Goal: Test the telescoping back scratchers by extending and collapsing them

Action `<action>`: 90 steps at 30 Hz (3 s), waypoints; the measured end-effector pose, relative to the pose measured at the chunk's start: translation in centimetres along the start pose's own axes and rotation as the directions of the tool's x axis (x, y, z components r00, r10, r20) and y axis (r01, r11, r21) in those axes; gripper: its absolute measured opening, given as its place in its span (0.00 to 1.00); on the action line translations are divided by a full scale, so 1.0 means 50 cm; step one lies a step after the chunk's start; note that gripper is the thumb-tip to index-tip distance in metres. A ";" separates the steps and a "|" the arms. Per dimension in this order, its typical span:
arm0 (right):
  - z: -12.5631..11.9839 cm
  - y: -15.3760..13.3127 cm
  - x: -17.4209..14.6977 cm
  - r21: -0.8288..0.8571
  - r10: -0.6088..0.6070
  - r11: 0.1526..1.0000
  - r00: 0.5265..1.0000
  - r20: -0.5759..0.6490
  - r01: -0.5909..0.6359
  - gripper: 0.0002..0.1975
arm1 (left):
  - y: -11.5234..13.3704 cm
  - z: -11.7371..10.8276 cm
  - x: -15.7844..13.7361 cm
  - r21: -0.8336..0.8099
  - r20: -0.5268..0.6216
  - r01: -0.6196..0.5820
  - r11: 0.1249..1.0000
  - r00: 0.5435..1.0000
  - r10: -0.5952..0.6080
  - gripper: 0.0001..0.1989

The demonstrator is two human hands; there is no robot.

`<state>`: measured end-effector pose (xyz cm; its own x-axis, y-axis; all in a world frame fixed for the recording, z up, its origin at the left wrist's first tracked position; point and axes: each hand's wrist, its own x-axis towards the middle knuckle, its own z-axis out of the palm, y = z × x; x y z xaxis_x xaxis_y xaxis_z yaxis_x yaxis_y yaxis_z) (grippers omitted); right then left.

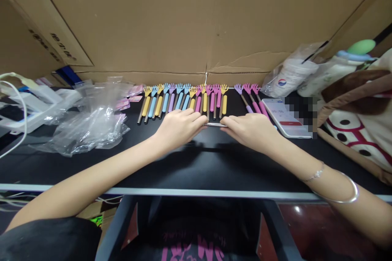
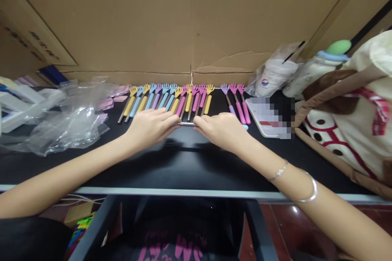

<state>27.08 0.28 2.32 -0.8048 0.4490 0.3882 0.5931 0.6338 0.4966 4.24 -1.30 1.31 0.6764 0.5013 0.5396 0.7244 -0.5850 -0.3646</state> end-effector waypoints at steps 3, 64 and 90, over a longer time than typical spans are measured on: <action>0.001 0.021 -0.018 -0.046 0.002 0.999 1.000 -0.027 -0.004 0.18 | -0.020 -0.008 -0.010 0.079 -0.037 -0.023 0.997 0.999 0.026 0.12; 0.046 0.344 -0.340 0.172 0.675 0.686 0.707 0.213 -0.707 0.12 | -0.292 -0.031 -0.232 0.171 0.160 0.301 0.938 0.931 -0.328 0.16; 0.038 0.243 -0.241 0.128 0.394 0.908 0.917 0.061 -0.398 0.29 | -0.213 0.007 -0.174 -0.007 0.144 0.189 0.982 0.972 -0.186 0.25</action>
<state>43.93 3.75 2.20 -0.5063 0.6997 0.5042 0.8562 0.4776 0.1970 -9.32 0.78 0.26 0.5415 0.6879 0.4832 0.8384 -0.4842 -0.2502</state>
